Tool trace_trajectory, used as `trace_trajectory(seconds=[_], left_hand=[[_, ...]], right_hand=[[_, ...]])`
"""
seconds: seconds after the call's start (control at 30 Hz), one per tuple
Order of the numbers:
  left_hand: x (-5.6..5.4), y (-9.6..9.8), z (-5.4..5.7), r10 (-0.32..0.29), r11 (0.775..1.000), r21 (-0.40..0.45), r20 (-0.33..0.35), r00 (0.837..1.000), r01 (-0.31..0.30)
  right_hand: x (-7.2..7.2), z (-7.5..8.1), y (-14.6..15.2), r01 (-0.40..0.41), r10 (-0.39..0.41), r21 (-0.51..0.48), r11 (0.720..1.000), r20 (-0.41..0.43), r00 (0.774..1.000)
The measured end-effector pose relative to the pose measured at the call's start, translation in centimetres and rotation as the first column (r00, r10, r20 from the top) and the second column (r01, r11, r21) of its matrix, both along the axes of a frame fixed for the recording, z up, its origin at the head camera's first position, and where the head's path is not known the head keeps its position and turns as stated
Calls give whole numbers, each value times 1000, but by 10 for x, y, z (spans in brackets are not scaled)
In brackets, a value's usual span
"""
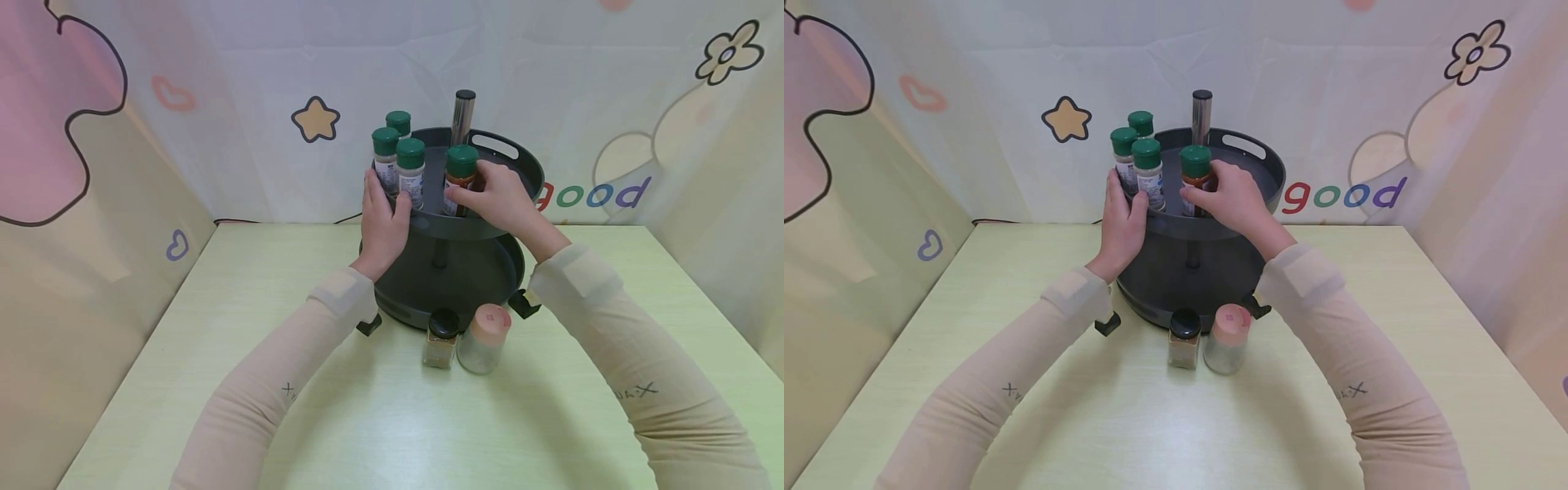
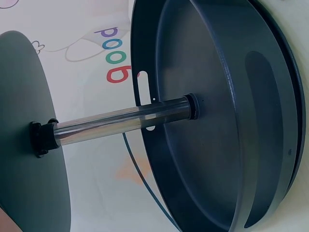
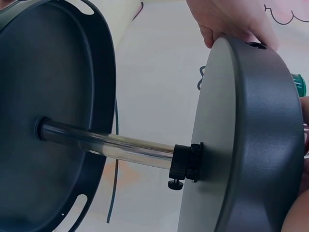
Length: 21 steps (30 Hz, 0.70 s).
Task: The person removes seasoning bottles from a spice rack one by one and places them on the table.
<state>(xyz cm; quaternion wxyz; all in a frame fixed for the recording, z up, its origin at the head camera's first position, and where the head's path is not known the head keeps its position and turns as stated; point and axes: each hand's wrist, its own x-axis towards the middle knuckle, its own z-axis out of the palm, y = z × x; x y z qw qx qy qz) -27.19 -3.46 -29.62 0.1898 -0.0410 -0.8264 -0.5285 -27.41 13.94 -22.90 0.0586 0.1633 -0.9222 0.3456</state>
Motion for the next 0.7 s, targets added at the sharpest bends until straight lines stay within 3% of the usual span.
trace_trajectory(seconds=[0.7], left_hand=[[-1, -1, -1, -2, 1000, -5, -22, 1000, 2]], right_hand=[[3, -1, 2, 44, -49, -109, 993, -42, 998]])
